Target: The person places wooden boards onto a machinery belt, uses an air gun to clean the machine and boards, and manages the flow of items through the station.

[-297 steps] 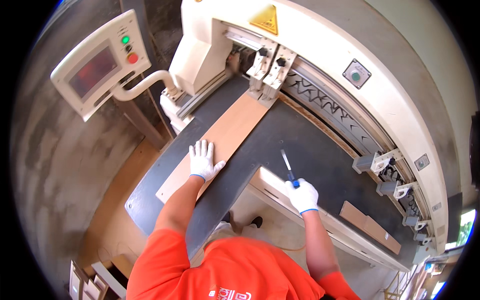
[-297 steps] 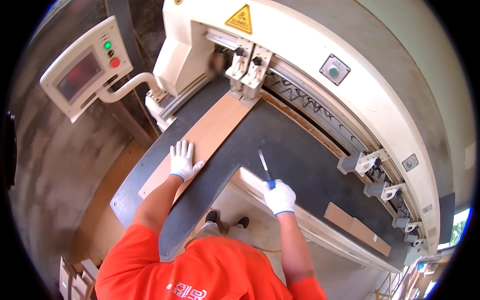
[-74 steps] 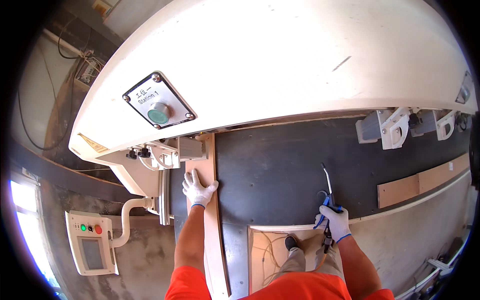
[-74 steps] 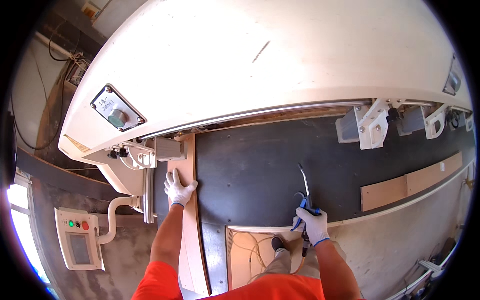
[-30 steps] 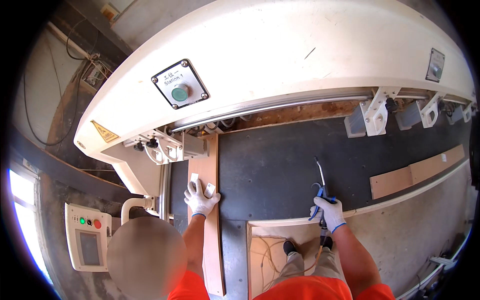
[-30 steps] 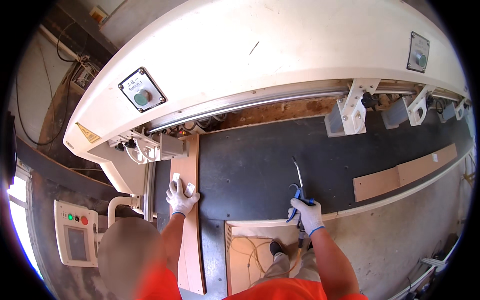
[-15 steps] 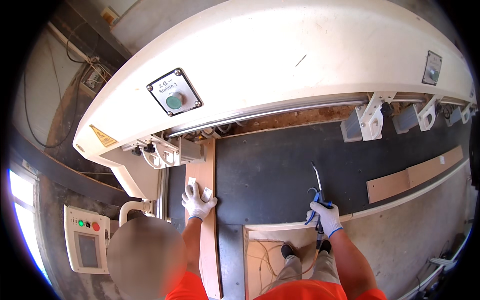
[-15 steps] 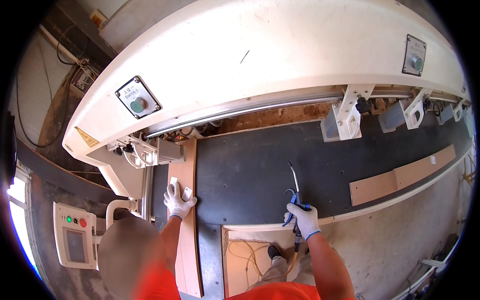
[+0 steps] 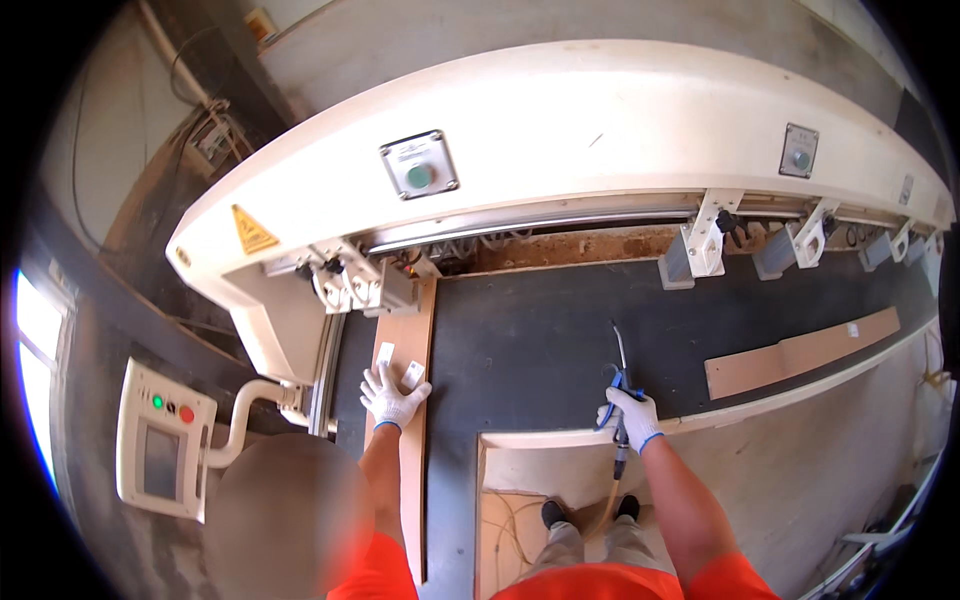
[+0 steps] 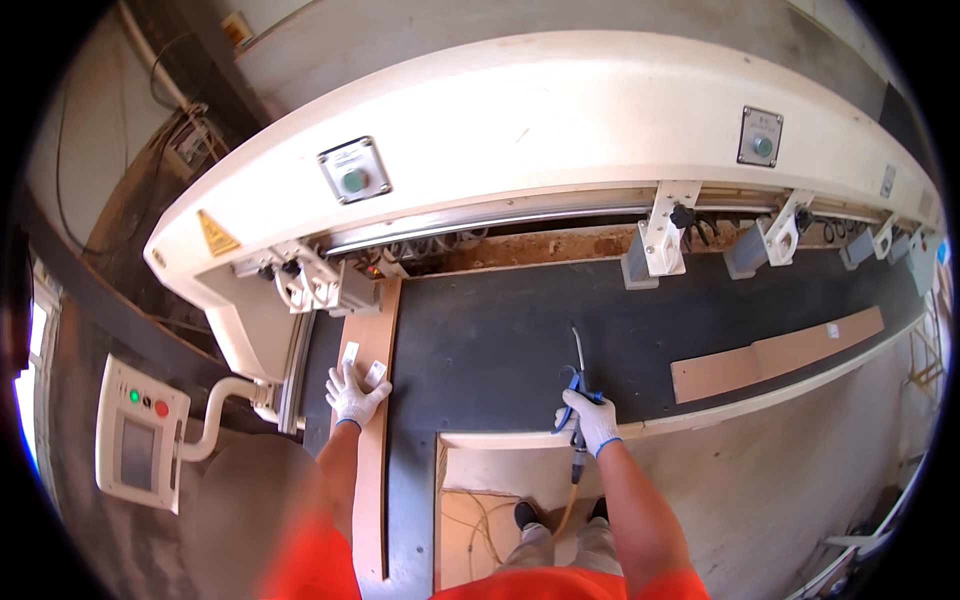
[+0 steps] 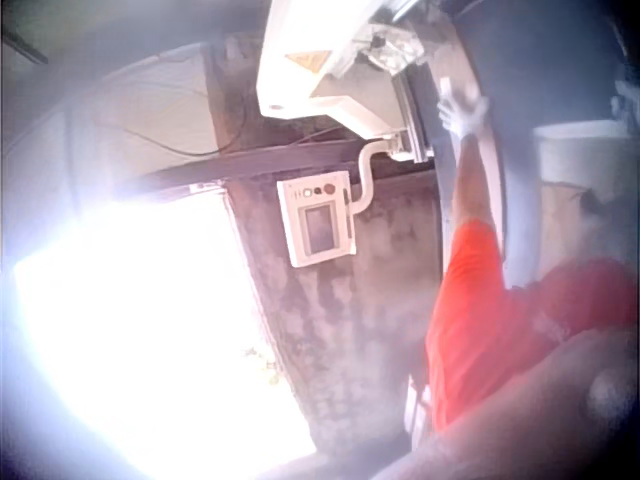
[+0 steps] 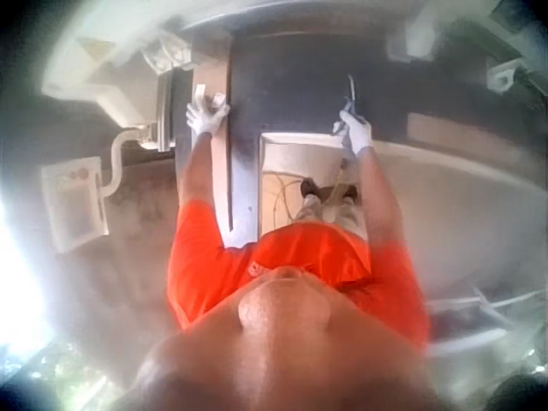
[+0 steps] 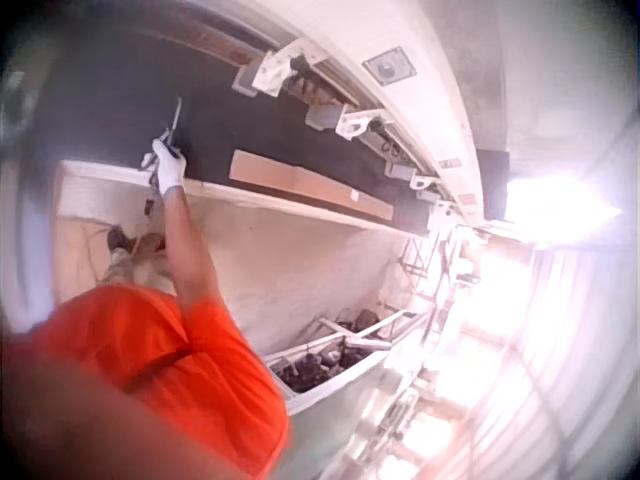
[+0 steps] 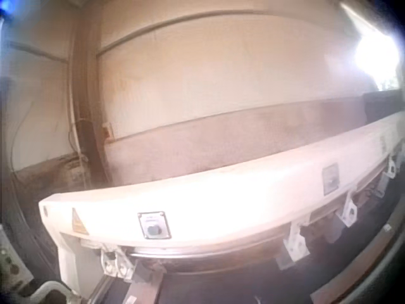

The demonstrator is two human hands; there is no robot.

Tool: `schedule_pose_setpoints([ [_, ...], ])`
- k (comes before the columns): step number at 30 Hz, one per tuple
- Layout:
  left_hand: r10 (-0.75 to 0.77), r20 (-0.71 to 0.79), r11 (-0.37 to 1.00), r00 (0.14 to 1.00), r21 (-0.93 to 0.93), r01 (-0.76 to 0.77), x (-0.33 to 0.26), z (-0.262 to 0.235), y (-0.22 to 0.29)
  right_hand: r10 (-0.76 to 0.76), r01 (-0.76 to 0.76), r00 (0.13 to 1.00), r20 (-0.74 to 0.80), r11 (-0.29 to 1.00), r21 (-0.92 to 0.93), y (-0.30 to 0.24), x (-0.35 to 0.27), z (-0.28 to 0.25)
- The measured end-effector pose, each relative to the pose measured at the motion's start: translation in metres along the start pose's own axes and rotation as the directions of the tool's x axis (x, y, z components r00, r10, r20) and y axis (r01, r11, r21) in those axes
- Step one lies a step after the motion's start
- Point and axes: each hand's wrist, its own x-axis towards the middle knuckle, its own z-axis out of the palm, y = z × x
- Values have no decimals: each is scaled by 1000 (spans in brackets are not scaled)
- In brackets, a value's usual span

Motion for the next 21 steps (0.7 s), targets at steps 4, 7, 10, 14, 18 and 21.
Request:
schedule_pose_setpoints([
  [4, 23, 57, 1000, 998, -20, -22, -91, -2, -36, -226, 230, 971, 82, 972, -43, -2, -22, 18],
  [7, -47, 127, 986, 991, 162, 26, -137, -14, -65, -455, 506, 856, 245, 834, -221, -14, -50, 64],
  [10, -64, 64, 991, 996, 120, 56, -150, -18, -75, -616, 703, 695, 370, 473, -532, -56, -100, 134],
  [14, -56, 47, 996, 997, 78, 52, -155, -25, -61, -727, 758, 547, 415, 220, -614, -111, -137, 194],
  [18, -30, 7, 999, 1000, 46, 30, -160, -22, -77, -744, 663, 532, 404, 70, -746, -135, -140, 232],
  [21, 0, -34, 1000, 999, -25, 0, -156, -20, -70, -730, 712, 566, 384, 197, -674, -140, -124, 229],
])
